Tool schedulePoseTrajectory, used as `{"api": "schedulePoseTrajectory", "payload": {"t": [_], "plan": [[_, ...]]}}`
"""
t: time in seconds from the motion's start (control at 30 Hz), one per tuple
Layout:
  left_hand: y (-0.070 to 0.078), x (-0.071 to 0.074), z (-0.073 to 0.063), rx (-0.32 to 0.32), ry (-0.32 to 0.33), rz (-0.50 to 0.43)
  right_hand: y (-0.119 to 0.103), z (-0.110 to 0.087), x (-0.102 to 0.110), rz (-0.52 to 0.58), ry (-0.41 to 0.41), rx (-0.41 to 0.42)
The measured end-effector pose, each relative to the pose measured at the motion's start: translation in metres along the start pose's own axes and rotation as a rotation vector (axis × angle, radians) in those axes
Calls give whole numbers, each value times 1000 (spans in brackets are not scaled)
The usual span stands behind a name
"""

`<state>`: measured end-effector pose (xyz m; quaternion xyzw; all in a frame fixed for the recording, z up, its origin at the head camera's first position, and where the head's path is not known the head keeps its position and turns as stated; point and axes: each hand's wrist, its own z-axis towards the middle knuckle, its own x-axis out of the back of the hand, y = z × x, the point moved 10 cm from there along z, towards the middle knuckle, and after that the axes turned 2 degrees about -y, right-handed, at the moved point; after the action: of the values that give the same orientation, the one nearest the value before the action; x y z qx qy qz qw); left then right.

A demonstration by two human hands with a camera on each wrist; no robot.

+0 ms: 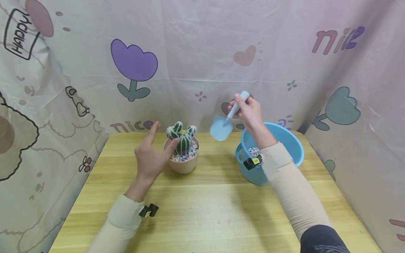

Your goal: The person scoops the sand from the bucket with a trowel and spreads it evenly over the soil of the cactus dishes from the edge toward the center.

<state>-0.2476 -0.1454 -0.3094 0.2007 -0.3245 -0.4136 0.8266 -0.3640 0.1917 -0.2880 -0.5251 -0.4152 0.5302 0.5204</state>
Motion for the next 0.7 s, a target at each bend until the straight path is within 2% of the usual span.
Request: {"api": "schedulePoseTrajectory", "payload": {"t": [0.1,0.17,0.23,0.33,0.43,0.57,0.63,0.7], "plan": [[21,3,1,-69,76,-76,-10,1,11,-3,20,28],[32,1,1,-99,91,-150,-17,1,19,20,34,42],[40,-6,1,-110,70,-210,-24,0,29,27,51,54],[48,-23,0,-83,-10,-249,-33,-4,43,36,73,63],[47,-45,-3,11,-129,-257,-39,-8,57,-5,90,63],[37,-78,-13,212,-315,-305,-43,-13,74,-29,102,56],[32,-92,-18,289,-381,-329,-44,-16,83,-26,113,47],[30,-104,-21,337,-428,-347,-45,-19,91,-38,126,37]]}}
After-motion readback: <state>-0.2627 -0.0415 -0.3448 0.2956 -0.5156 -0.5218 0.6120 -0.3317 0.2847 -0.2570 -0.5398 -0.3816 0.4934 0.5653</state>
